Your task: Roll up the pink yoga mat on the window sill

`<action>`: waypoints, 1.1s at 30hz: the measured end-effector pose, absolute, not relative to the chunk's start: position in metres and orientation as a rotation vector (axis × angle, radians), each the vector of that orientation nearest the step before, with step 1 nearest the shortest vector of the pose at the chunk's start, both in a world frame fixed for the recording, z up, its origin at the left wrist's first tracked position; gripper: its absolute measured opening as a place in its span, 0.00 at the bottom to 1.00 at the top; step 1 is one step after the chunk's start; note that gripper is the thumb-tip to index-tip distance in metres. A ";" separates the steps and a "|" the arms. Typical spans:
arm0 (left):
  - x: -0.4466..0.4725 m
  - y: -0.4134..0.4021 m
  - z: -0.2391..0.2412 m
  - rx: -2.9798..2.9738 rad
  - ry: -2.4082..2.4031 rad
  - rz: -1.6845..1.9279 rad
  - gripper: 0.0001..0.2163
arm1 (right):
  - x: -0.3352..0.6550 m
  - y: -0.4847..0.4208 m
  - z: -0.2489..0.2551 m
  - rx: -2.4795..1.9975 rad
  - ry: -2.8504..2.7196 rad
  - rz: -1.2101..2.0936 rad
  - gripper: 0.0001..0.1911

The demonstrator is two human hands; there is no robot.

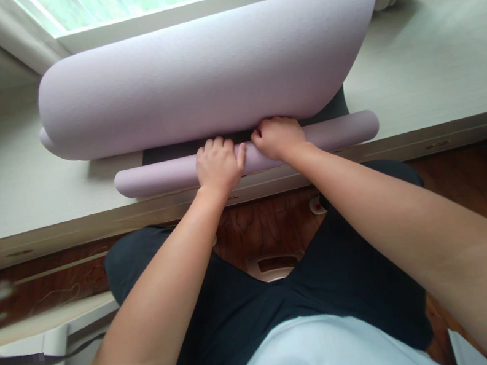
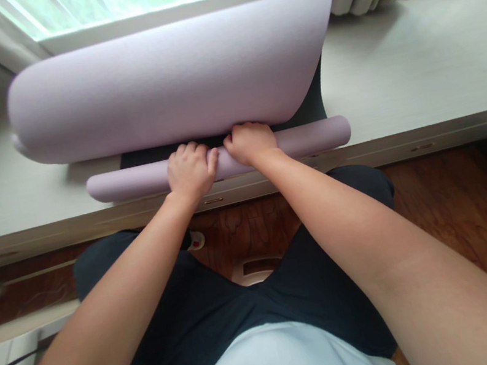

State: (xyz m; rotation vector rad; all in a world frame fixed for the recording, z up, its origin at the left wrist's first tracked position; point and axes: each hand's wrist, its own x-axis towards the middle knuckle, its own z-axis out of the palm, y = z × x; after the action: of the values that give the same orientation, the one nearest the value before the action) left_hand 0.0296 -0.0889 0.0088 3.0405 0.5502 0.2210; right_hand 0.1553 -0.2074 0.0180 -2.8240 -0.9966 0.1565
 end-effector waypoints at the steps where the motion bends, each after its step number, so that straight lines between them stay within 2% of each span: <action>1: 0.029 -0.089 0.008 3.034 0.550 0.217 0.29 | 0.156 -0.207 0.018 -2.824 -0.998 0.166 0.28; 23: 0.054 -0.083 0.019 2.972 0.703 0.052 0.29 | 0.170 -0.202 0.023 -2.806 -0.990 0.229 0.26; 33: 0.058 -0.084 0.020 2.948 0.723 0.048 0.29 | 0.139 -0.225 0.018 -2.757 -1.240 -0.072 0.30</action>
State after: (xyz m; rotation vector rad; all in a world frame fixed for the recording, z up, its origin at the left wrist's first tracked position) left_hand 0.0575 -0.0842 0.0202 2.9480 0.7234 0.0481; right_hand 0.1391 -0.2254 0.0179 -2.7570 -1.2402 -0.0722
